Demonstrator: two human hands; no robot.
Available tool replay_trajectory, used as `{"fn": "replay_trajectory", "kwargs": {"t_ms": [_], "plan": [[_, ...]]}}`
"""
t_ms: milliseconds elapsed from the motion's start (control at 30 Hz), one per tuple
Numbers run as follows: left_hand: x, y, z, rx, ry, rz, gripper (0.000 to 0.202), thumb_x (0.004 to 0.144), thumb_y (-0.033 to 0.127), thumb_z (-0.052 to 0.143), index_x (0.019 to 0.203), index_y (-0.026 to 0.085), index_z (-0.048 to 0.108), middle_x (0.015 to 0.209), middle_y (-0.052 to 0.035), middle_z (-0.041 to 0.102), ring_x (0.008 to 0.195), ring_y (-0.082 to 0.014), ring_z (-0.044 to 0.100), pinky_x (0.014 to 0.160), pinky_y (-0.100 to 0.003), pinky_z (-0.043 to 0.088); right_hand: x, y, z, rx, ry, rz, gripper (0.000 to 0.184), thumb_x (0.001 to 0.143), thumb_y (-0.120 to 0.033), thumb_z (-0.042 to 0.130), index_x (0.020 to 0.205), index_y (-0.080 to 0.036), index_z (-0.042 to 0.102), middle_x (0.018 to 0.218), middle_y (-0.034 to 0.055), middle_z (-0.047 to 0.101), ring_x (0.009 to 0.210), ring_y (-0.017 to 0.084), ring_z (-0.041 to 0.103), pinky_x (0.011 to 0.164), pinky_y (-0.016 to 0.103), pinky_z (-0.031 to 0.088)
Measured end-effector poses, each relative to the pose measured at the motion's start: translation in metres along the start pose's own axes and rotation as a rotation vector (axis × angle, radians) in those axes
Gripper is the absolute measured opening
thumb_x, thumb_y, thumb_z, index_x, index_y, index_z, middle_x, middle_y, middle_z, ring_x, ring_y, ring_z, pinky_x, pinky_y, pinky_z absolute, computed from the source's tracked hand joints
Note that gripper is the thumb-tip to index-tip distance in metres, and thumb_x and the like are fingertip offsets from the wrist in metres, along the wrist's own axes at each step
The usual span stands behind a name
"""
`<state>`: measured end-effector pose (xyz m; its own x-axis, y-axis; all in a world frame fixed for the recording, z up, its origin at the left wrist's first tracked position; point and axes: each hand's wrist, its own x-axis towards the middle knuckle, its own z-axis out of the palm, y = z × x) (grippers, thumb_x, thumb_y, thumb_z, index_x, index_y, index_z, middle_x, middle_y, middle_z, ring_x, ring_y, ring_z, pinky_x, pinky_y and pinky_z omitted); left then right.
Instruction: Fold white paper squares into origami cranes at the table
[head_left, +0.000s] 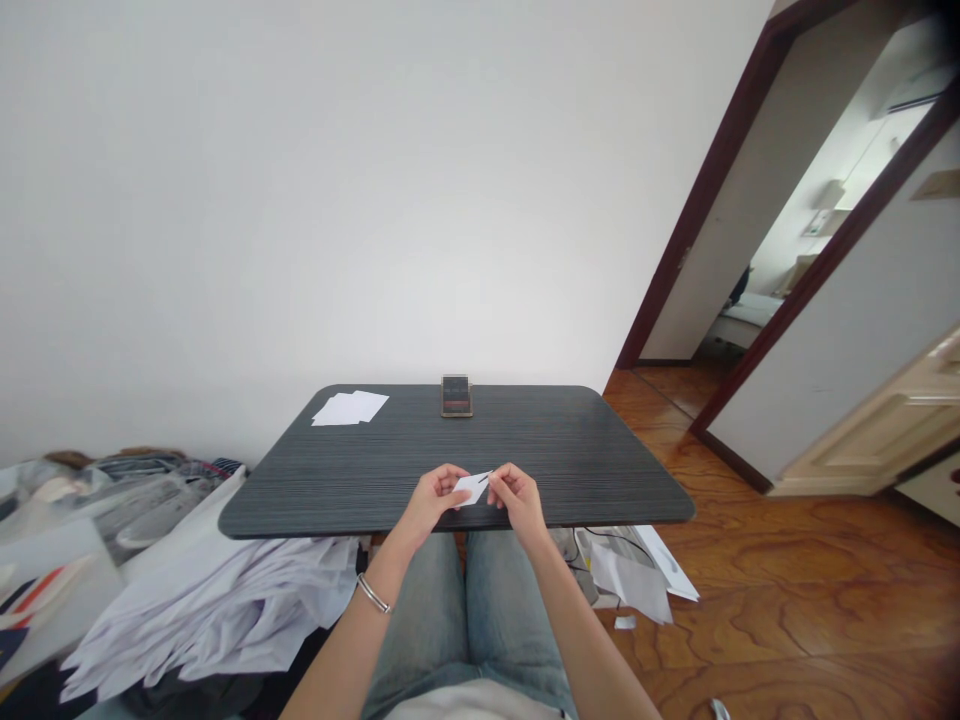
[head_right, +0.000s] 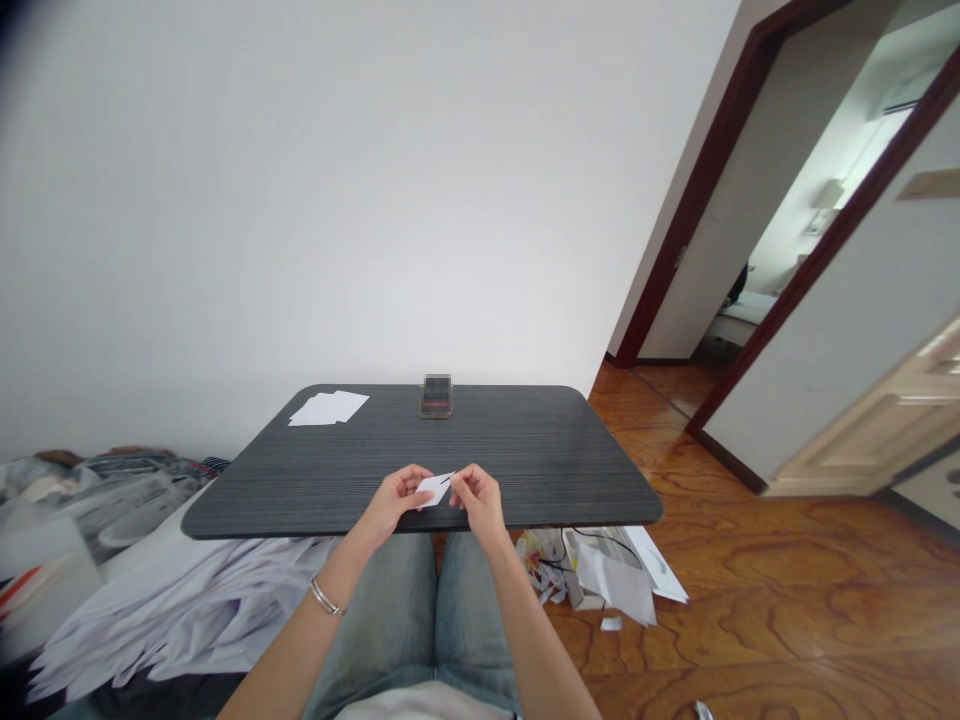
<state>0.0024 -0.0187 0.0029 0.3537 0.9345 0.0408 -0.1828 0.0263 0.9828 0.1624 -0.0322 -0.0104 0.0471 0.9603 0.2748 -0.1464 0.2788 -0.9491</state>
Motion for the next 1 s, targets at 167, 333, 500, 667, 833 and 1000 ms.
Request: {"fn": "replay_trajectory", "kwargs": {"t_ms": [167, 333, 500, 667, 833, 1000], "plan": [[-0.0007, 0.0008, 0.0018, 0.007, 0.028, 0.005, 0.032, 0.059, 0.025, 0.076, 0.084, 0.013, 0.059, 0.069, -0.0004, 0.064, 0.059, -0.0108, 0.056, 0.051, -0.019, 0.038, 0.0010, 0.0023, -0.0023, -0.027, -0.027, 0.046, 0.024, 0.071, -0.040, 0.064, 0.068, -0.017, 0.057, 0.049, -0.0030, 0.054, 0.040, 0.008, 0.043, 0.038, 0.020, 0.031], [-0.0014, 0.0002, 0.0018, 0.003, 0.024, -0.002, 0.032, 0.060, 0.024, 0.075, 0.084, 0.013, 0.059, 0.071, -0.0010, 0.065, 0.060, -0.0110, 0.057, 0.051, -0.019, 0.038, 0.0019, 0.0047, -0.0041, -0.052, -0.016, 0.058, 0.027, 0.067, -0.042, 0.067, 0.061, -0.018, 0.056, 0.047, -0.0030, 0.054, 0.038, 0.008, 0.041, 0.037, 0.020, 0.030], [-0.0005, -0.0005, 0.0011, 0.005, 0.009, -0.002, 0.032, 0.060, 0.024, 0.075, 0.085, 0.013, 0.059, 0.068, 0.0000, 0.064, 0.058, -0.0104, 0.056, 0.051, -0.019, 0.038, 0.0007, 0.0032, -0.0031, -0.065, -0.005, 0.048, 0.029, 0.068, -0.043, 0.066, 0.060, -0.018, 0.054, 0.045, -0.0032, 0.053, 0.039, 0.008, 0.042, 0.038, 0.020, 0.031], [-0.0007, 0.0010, 0.0015, 0.017, 0.004, 0.000, 0.032, 0.060, 0.025, 0.075, 0.085, 0.013, 0.059, 0.067, 0.0001, 0.063, 0.059, -0.0107, 0.056, 0.050, -0.019, 0.038, -0.0018, 0.0029, -0.0006, -0.074, 0.027, 0.038, 0.028, 0.071, -0.041, 0.065, 0.059, -0.018, 0.054, 0.043, -0.0039, 0.052, 0.038, 0.007, 0.041, 0.038, 0.020, 0.032], [-0.0011, 0.0010, 0.0014, 0.020, 0.009, 0.005, 0.030, 0.061, 0.024, 0.074, 0.085, 0.013, 0.058, 0.068, -0.0004, 0.063, 0.059, -0.0104, 0.056, 0.051, -0.018, 0.039, 0.0020, 0.0020, -0.0020, -0.066, 0.038, 0.046, 0.028, 0.071, -0.043, 0.063, 0.063, -0.017, 0.056, 0.047, -0.0026, 0.055, 0.038, 0.008, 0.042, 0.036, 0.019, 0.031], [0.0002, -0.0027, 0.0012, 0.025, 0.012, 0.010, 0.031, 0.062, 0.023, 0.074, 0.086, 0.012, 0.058, 0.069, -0.0009, 0.064, 0.059, -0.0099, 0.055, 0.051, -0.018, 0.039, 0.0036, -0.0012, -0.0058, -0.069, 0.040, 0.042, 0.029, 0.070, -0.043, 0.065, 0.062, -0.017, 0.057, 0.050, -0.0014, 0.056, 0.040, 0.008, 0.044, 0.036, 0.019, 0.031]]}}
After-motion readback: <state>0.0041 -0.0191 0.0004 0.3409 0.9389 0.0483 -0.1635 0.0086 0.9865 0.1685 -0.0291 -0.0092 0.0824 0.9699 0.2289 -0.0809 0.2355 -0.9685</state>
